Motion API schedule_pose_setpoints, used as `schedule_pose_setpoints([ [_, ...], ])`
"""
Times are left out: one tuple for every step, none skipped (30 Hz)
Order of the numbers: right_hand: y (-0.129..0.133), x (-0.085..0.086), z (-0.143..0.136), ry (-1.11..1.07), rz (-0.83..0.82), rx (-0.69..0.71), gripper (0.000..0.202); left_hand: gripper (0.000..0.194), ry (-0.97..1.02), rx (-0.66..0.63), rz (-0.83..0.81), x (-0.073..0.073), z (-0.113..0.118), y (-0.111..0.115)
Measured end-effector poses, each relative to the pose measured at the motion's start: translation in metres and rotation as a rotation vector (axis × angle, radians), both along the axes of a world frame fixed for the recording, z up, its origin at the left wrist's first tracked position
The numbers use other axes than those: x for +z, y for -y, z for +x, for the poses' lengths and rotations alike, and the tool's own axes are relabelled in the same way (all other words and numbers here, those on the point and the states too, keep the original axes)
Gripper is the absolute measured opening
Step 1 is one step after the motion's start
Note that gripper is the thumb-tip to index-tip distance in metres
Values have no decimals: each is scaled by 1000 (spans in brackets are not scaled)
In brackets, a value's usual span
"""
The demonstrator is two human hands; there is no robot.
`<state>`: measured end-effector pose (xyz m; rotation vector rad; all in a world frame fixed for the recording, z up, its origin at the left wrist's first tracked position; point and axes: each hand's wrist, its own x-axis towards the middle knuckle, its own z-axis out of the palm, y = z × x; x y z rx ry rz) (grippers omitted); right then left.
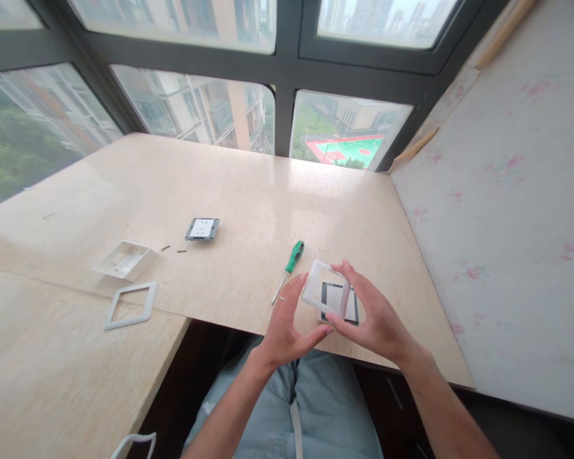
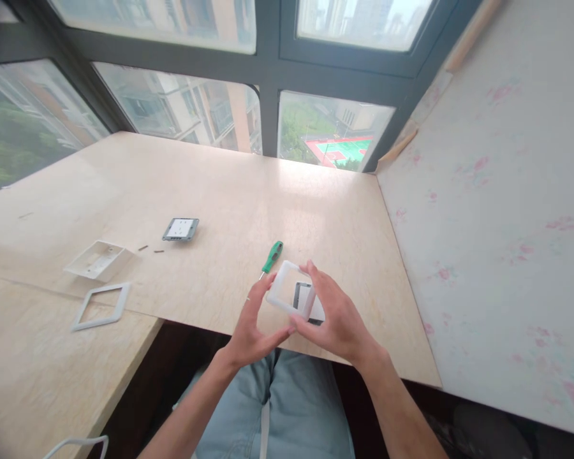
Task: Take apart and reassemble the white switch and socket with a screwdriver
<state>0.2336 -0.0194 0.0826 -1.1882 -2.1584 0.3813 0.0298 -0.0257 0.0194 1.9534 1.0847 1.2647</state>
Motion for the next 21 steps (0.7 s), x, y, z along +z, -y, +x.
schedule_pose_setpoints([
  [0, 2, -8, -9, 11, -6, 93, 85, -12, 34, 30, 5, -2, 3],
  [-1, 3, -17, -17, 22, -7, 92, 84, -26, 73, 57, 10, -3, 6],
  [-1, 5, -26, -23, 28, -7, 92, 83, -41, 116, 76, 15, -6, 8],
  [-2, 8, -35, -26, 33, -4, 91, 82, -56, 163, 88, 19, -9, 9],
  [-3, 10, -44, -27, 39, -1, 91, 81, -69, 208, 98, 23, -13, 10],
  [-4, 12, -53, -25, 46, 1, 90, 81, -80, 248, 105, 25, -17, 11],
  [-5, 15, -62, -20, 53, 3, 89, 82, -88, 280, 111, 27, -22, 12],
  [-6, 16, -71, -16, 64, 7, 88, 84, -92, 309, 117, 28, -27, 13],
  [-7, 18, -80, -11, 78, 16, 88, 86, -97, 334, 118, 29, -33, 13],
  [-9, 19, -89, -6, 94, 29, 87, 90, -103, 364, 113, 29, -39, 14],
  [-10, 19, -99, -2, 109, 41, 87, 93, -113, 403, 103, 28, -44, 15],
  [-12, 19, -108, 1, 124, 51, 87, 97, -124, 453, 87, 28, -50, 15],
  [-14, 18, -117, 2, 134, 59, 87, 99, -137, 505, 69, 28, -56, 15],
  [-16, 17, -126, 3, 139, 64, 86, 101, -147, 553, 46, 27, -62, 15],
  [-18, 16, -134, 3, 138, 67, 86, 102, -151, 589, 21, 27, -68, 14],
  [-20, 14, -141, -1, 132, 70, 85, 101, -147, 614, -8, 26, -74, 13],
  [-22, 12, -148, -6, 121, 77, 84, 98, -137, 631, -39, 25, -81, 11],
  [-23, 10, -153, -13, 108, 90, 83, 94, -122, 649, -69, 24, -88, 8],
  [-24, 8, -157, -18, 93, 107, 82, 90, -106, 672, -93, 22, -97, 5],
  [-25, 6, -160, -21, 77, 126, 81, 86, -92, 706, -109, 20, -106, 1],
  [-24, 4, -161, -20, 59, 145, 81, 84, -85, 752, -114, 18, -117, -4],
])
